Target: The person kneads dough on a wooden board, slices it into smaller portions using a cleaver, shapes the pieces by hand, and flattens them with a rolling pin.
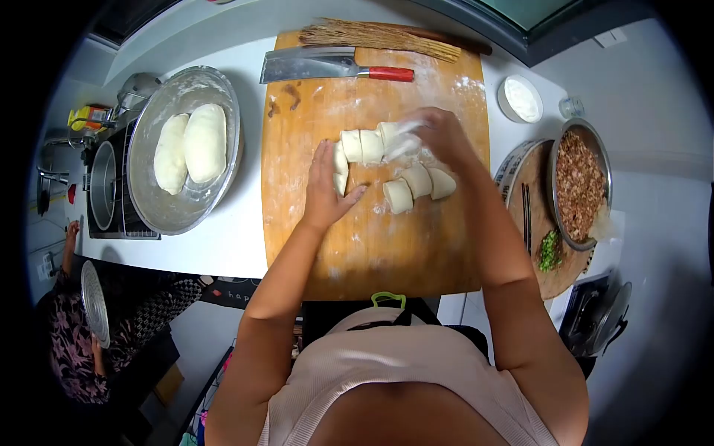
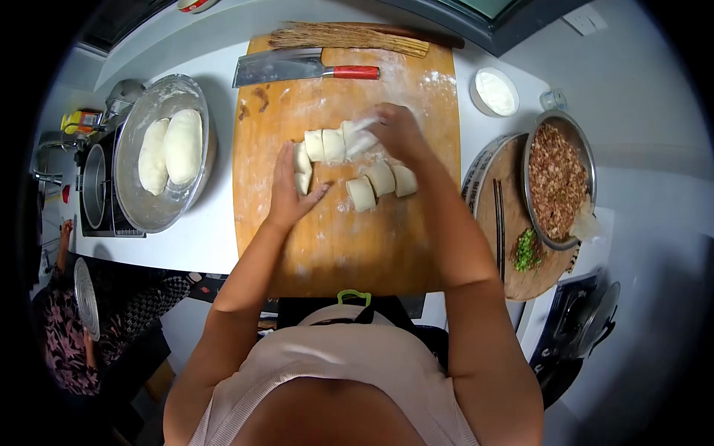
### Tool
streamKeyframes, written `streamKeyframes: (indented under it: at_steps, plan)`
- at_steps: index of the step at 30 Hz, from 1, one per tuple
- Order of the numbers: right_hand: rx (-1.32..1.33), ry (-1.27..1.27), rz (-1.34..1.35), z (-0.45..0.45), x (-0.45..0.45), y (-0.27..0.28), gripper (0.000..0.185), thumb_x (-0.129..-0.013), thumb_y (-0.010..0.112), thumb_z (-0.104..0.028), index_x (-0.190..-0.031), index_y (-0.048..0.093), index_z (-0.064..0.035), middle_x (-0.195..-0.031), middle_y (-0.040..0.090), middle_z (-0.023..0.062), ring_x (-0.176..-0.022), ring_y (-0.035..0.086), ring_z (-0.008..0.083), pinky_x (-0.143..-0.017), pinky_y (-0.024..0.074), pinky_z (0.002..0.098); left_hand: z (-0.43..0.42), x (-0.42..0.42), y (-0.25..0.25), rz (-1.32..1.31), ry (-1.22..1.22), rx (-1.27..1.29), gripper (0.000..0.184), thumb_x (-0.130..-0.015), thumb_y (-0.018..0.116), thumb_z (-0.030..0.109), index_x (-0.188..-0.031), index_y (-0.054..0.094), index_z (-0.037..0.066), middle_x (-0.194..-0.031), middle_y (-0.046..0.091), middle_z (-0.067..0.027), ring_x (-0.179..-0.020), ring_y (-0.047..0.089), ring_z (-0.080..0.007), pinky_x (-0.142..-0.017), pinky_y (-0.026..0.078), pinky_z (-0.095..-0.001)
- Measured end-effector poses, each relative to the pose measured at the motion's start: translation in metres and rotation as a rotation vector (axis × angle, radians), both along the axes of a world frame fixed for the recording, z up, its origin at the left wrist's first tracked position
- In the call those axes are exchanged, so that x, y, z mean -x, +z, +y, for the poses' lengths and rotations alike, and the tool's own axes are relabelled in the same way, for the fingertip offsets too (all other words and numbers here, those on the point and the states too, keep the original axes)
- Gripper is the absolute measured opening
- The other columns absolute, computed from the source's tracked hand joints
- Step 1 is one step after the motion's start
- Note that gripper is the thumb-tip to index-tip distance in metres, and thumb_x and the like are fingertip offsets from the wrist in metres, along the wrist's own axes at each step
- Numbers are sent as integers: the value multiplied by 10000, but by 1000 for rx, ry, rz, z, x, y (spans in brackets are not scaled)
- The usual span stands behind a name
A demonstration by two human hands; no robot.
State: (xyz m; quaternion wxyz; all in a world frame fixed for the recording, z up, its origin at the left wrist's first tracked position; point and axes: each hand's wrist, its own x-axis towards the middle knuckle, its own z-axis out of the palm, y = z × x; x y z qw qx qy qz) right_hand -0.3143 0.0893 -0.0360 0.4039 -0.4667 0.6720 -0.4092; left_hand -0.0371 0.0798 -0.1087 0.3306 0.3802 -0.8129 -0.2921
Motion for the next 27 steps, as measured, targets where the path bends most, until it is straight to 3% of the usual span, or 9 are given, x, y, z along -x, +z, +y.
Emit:
streamKeyframes:
  at_steps: [1,4,7,14,17,20,23,25,27]
  plan:
    - [136,-4,259,-3,-15,-11,215,-896,591,-77,-1082,685,-21,-997,714,85,-882,674,170,-770,544,313,2,-5,0,-4,2,-17,1037,-700,850,255,-1504,246,-2,-1507,315,-292,-1381,342,-458,-1134,328,-476]
    - [247,179,348,8,-48,-10,236,-880,583,-50,-1083,698,-16,-1024,724,123,-912,686,187,-797,543,312,15,-15,-1,-13,18,-7,1031,-709,839,239,-1509,236,-8,-1502,315,-298,-1388,326,-459,-1140,314,-476]
    - [220,-281,168,32,-51,1,254,-890,554,-36,-1100,697,-28,-1013,729,134,-911,692,205,-803,547,318,28,-26,0,-25,4,-31,1020,-716,830,230,-1510,236,-11,-1495,308,-314,-1382,324,-470,-1136,313,-481]
    - [52,-234,260,122,-44,-19,201,-907,594,-88,-1061,695,-7,-1011,707,176,-870,696,315,-790,552,361,34,-28,6,-68,-33,4,937,-757,796,256,-1495,282,-9,-1495,276,-343,-1371,312,-509,-1136,300,-504]
    - [334,-237,800,127,-58,-24,238,-919,615,-168,-1074,688,-4,-1042,700,182,-955,676,337,-809,546,366,37,-26,13,-178,-27,112,871,-784,768,270,-1482,321,5,-1503,274,-335,-1391,276,-515,-1147,262,-536]
    - [330,-159,842,123,-83,-28,257,-931,597,-207,-1084,691,-24,-1092,679,203,-1084,615,381,-909,506,403,46,-17,26,-123,-159,180,811,-817,734,265,-1478,338,15,-1520,275,-311,-1411,238,-518,-1154,226,-564]
    - [-88,-87,286,100,-103,11,333,-962,561,-261,-1210,632,-51,-1189,657,165,-1170,572,356,-943,485,402,52,10,61,103,-320,83,756,-872,643,351,-1485,341,28,-1551,272,-270,-1437,206,-503,-1163,203,-566]
    - [-105,-332,-319,76,-123,20,392,-980,537,-292,-1296,560,-60,-1237,637,132,-1152,590,315,-921,498,393,47,38,81,365,-418,4,728,-936,532,466,-1492,341,37,-1563,260,-265,-1451,192,-492,-1169,174,-576]
    - [-101,-409,-621,64,-120,26,419,-984,534,-310,-1325,537,-66,-1250,634,111,-1115,609,289,-898,508,387,28,57,92,133,-480,159,776,-940,445,587,-1488,358,46,-1571,281,-226,-1448,247,-447,-1174,163,-566]
